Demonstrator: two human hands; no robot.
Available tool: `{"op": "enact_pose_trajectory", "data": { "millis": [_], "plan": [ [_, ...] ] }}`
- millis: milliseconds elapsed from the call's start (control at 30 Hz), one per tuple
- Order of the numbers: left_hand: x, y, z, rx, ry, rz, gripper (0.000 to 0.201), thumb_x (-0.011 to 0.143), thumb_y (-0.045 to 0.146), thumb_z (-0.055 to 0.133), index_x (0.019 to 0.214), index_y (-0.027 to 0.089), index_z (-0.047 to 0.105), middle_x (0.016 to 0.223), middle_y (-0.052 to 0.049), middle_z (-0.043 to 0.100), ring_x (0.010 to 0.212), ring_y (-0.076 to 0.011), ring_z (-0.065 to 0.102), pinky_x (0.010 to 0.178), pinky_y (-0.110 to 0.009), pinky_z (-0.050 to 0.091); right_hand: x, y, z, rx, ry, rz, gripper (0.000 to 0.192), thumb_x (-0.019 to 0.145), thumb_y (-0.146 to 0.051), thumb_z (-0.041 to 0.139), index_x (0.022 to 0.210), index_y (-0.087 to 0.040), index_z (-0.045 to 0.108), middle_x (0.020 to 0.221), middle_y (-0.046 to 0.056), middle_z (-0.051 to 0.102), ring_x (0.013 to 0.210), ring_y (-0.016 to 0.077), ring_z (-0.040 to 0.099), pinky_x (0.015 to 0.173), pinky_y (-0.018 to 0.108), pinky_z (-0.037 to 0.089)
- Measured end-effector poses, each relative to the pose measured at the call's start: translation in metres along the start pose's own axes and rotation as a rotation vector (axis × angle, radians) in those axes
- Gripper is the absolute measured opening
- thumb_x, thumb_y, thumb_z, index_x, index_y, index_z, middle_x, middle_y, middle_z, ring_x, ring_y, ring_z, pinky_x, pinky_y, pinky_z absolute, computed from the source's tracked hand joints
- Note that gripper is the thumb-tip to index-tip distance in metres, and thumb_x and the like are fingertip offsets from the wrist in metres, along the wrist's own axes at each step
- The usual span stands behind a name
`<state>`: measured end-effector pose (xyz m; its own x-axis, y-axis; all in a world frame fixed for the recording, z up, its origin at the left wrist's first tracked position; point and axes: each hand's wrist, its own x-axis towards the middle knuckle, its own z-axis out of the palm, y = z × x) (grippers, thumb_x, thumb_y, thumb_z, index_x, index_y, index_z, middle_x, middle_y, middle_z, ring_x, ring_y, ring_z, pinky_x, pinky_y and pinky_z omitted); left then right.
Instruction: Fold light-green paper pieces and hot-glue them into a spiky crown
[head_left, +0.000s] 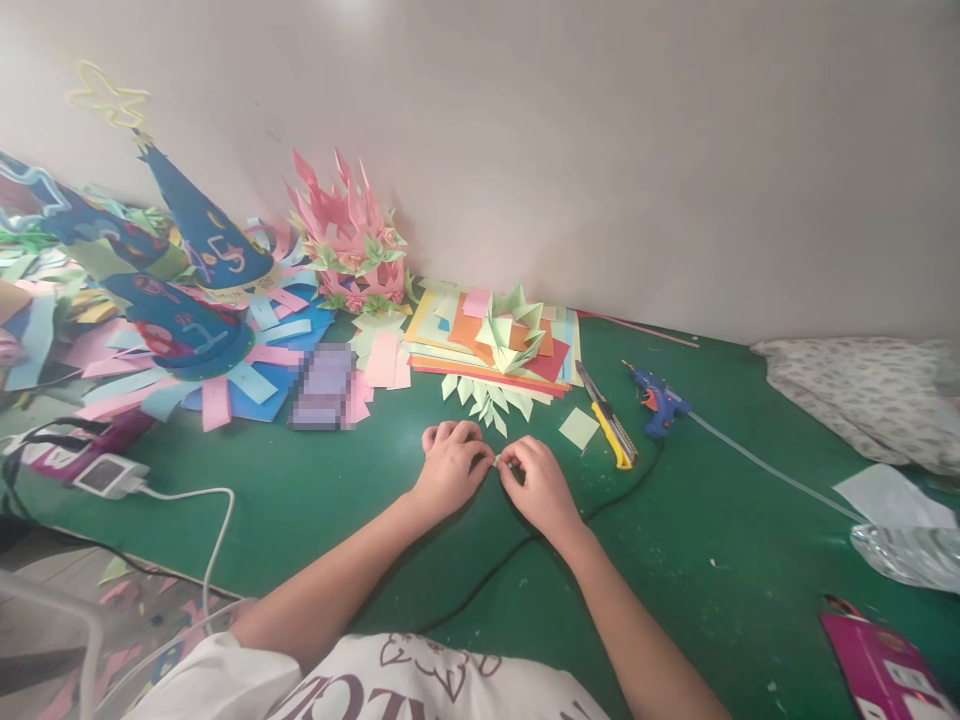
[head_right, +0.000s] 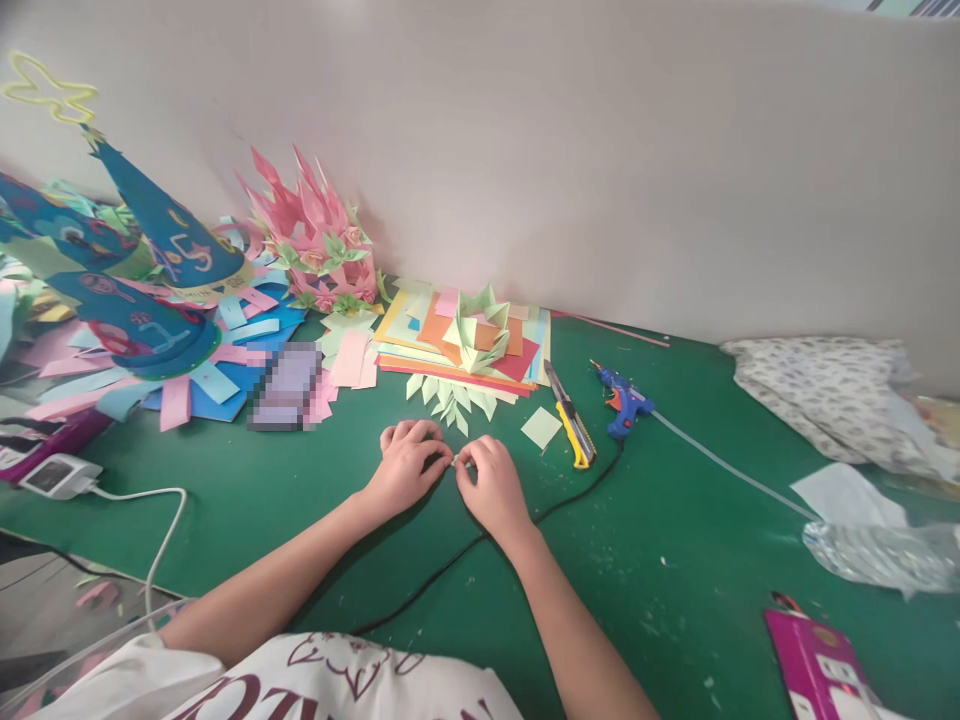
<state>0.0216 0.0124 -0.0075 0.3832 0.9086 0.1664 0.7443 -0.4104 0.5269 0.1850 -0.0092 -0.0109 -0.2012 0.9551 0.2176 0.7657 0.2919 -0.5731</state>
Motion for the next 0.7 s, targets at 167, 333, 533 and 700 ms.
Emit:
{"op": "enact_pose_trajectory", "data": {
  "millis": [167, 333, 533, 700],
  "plan": [
    [0.0, 0.0005, 0.0013, 0.008, 0.013, 0.002, 0.018, 0.086, 0.028, 0.052, 0.079, 0.025, 0.067, 0.099, -0.001, 0.06, 0.094, -0.02, 0.047, 0.084, -0.041, 0.028, 0.0017, -0.0006, 0.001, 0.004, -0.008, 0.006, 0.014, 0.078, -0.011, 0.049, 0.07, -0.021, 0.044, 0.073, 0.002, 0.051, 0.074, 0.0184, 0.049, 0.067, 0.029, 0.038],
    [-0.0012, 0.0003, 0.0047, 0.015, 0.027, 0.0, 0.013, 0.085, 0.027, 0.054, 0.078, 0.023, 0.066, 0.098, -0.002, 0.06, 0.095, -0.0199, 0.047, 0.086, -0.041, 0.028, 0.0027, -0.0018, 0.0032, -0.011, 0.015, 0.01, 0.017, 0.075, -0.01, 0.05, 0.068, -0.021, 0.041, 0.073, 0.002, 0.049, 0.074, 0.0184, 0.048, 0.067, 0.03, 0.038],
    [-0.0032, -0.0018, 0.0078, 0.012, 0.074, 0.013, 0.008, 0.082, 0.026, 0.058, 0.086, 0.022, 0.063, 0.1, -0.004, 0.058, 0.099, -0.0211, 0.047, 0.088, -0.041, 0.029, 0.0033, 0.0005, 0.003, 0.06, 0.012, 0.035, 0.011, 0.076, -0.011, 0.051, 0.078, -0.021, 0.046, 0.076, 0.002, 0.049, 0.074, 0.0185, 0.049, 0.068, 0.031, 0.04],
    [-0.0037, 0.0009, 0.0048, 0.045, 0.057, 0.022, 0.014, 0.087, 0.028, 0.051, 0.083, 0.022, 0.063, 0.099, -0.004, 0.058, 0.098, -0.0213, 0.046, 0.088, -0.042, 0.028, 0.0026, 0.0019, 0.0033, 0.076, 0.019, 0.031, 0.01, 0.077, -0.011, 0.05, 0.081, -0.02, 0.051, 0.079, 0.004, 0.051, 0.076, 0.0191, 0.05, 0.069, 0.032, 0.041]
  ]
}}
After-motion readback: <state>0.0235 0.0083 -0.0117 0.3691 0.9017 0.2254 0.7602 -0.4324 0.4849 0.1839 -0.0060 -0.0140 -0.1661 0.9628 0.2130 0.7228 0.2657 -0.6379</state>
